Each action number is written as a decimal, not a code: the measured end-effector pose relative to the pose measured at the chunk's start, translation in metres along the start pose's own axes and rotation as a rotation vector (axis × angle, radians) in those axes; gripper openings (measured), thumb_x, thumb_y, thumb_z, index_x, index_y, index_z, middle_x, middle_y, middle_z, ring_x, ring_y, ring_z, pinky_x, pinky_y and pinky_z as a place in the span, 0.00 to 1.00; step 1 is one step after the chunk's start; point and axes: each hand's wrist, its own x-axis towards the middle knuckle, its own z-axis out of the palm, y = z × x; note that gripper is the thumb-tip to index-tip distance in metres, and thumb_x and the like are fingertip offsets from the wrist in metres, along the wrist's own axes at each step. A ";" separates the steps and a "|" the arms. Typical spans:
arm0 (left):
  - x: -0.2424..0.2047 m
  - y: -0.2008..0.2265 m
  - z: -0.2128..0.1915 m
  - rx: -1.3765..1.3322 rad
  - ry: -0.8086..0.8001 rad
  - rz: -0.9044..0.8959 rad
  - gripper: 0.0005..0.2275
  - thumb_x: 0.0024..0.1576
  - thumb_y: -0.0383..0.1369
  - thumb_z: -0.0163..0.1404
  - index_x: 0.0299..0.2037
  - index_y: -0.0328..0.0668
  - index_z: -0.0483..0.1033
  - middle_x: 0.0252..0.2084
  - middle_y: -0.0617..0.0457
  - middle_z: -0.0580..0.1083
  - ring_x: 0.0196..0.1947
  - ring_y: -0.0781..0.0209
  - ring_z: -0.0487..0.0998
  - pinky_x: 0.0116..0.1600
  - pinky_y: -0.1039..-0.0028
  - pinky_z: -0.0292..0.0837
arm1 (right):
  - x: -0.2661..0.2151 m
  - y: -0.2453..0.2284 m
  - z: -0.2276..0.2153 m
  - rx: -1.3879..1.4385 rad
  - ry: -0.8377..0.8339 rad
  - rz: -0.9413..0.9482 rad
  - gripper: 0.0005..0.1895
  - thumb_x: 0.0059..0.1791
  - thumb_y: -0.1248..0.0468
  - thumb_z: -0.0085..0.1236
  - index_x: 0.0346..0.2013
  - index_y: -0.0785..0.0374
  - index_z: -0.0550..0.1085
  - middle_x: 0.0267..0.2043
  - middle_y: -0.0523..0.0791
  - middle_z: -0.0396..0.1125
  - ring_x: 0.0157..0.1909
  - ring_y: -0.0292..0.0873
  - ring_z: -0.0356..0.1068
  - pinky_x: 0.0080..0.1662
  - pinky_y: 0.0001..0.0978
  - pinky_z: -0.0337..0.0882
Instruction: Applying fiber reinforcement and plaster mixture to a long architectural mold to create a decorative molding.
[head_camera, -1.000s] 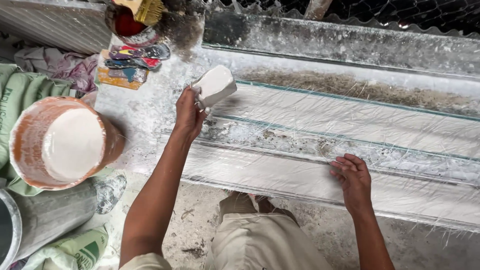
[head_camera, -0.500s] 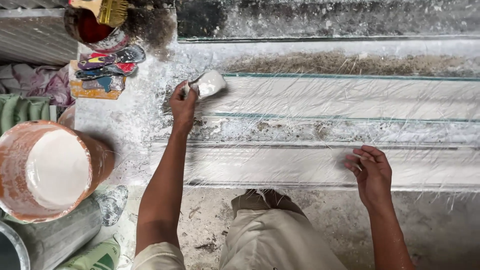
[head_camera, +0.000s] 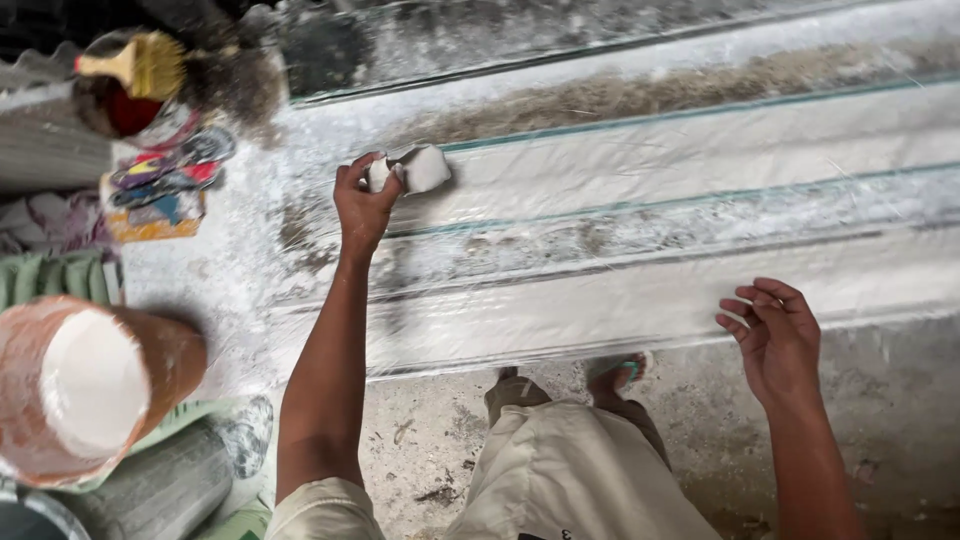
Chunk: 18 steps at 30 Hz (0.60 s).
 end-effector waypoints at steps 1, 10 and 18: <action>-0.003 0.009 0.019 0.065 -0.001 -0.021 0.16 0.54 0.30 0.64 0.53 0.43 0.81 0.43 0.52 0.64 0.37 0.66 0.69 0.42 0.74 0.71 | 0.002 -0.001 -0.016 0.021 -0.002 -0.002 0.11 0.59 0.71 0.47 0.56 0.61 0.70 0.51 0.47 0.70 0.52 0.46 0.74 0.54 0.43 0.75; -0.038 0.095 0.249 0.116 -0.032 0.106 0.17 0.54 0.33 0.65 0.53 0.40 0.81 0.40 0.54 0.64 0.36 0.65 0.64 0.41 0.73 0.67 | 0.057 -0.047 -0.233 0.142 0.030 -0.057 0.11 0.58 0.69 0.50 0.56 0.61 0.70 0.50 0.46 0.70 0.50 0.46 0.72 0.52 0.45 0.73; -0.079 0.204 0.519 0.039 -0.044 0.047 0.17 0.53 0.36 0.65 0.51 0.41 0.81 0.38 0.55 0.64 0.31 0.66 0.67 0.36 0.72 0.67 | 0.079 -0.157 -0.454 0.128 0.100 -0.179 0.12 0.58 0.71 0.47 0.57 0.62 0.69 0.52 0.46 0.69 0.52 0.46 0.70 0.55 0.46 0.72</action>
